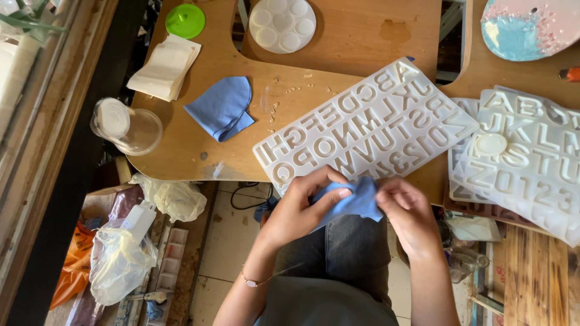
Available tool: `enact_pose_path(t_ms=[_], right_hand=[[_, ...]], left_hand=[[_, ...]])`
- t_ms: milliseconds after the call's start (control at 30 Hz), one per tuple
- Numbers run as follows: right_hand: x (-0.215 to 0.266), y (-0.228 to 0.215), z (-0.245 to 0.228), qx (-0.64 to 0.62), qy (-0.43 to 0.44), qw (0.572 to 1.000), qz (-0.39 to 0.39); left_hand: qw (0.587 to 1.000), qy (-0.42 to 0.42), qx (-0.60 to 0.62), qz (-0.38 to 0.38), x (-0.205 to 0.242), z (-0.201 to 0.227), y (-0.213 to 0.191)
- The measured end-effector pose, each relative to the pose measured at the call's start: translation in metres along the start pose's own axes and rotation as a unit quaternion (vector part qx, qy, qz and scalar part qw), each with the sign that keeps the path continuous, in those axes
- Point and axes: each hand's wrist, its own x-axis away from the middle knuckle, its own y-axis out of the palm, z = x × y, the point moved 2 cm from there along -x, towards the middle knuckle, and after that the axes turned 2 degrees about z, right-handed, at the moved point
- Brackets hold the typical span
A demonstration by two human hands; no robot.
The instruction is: The person wipes the surface of a white silicone mold containing raised letters and numbers using a blue cloth. They systematically rub each character cavity and the surrounding surface, then flip the mold over to clean the reverse side. The person continues wiping the mold's surface throughout the clip.
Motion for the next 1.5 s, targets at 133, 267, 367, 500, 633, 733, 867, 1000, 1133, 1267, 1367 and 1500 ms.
enact_pose_path(t_ms=[133,267,367,500,633,733,867,1000,1133,1267,1367,1500], right_hand=[[-0.001,0.008,-0.021,-0.134,-0.055,0.987,-0.071],[0.008,0.032,-0.036,-0.133,-0.075,0.964,-0.216],[0.013,0.041,-0.053,0.023,-0.112,0.944,-0.309],[0.012,0.027,-0.038,0.077,-0.123,0.964,-0.223],[0.015,0.036,-0.044,-0.147,-0.155,0.966,-0.145],[0.011,0.017,-0.024,-0.387,-0.08,0.905,-0.16],[-0.019,-0.02,-0.037,-0.305,0.005,0.952,0.035],[-0.072,-0.024,-0.04,0.024,-0.032,0.993,0.115],[-0.117,-0.019,-0.026,0.171,-0.055,0.974,0.137],[-0.128,0.002,-0.021,0.116,-0.013,0.982,0.146],[-0.133,-0.001,-0.023,0.115,-0.016,0.981,0.158],[-0.148,0.004,-0.037,0.212,-0.104,0.964,0.122]], left_hand=[[0.988,-0.014,-0.012,-0.151,-0.003,0.04,-0.006],[0.958,-0.004,-0.084,-0.274,-0.005,0.05,-0.001],[0.945,-0.008,-0.153,-0.29,-0.014,0.055,0.002],[0.953,0.032,-0.214,-0.214,-0.023,0.036,-0.01],[0.964,-0.025,-0.063,-0.256,-0.021,-0.013,0.006],[0.945,-0.063,-0.168,-0.275,-0.015,-0.009,0.012],[0.973,-0.031,-0.191,-0.128,-0.047,-0.022,-0.021],[0.873,0.047,-0.475,0.095,-0.114,-0.098,-0.048],[0.792,0.005,-0.605,0.08,-0.155,-0.129,-0.05],[0.854,-0.122,-0.505,0.024,-0.162,-0.122,-0.058],[0.97,-0.088,-0.225,-0.017,-0.159,-0.107,-0.069],[0.994,-0.071,0.022,-0.076,-0.166,-0.126,-0.077]])
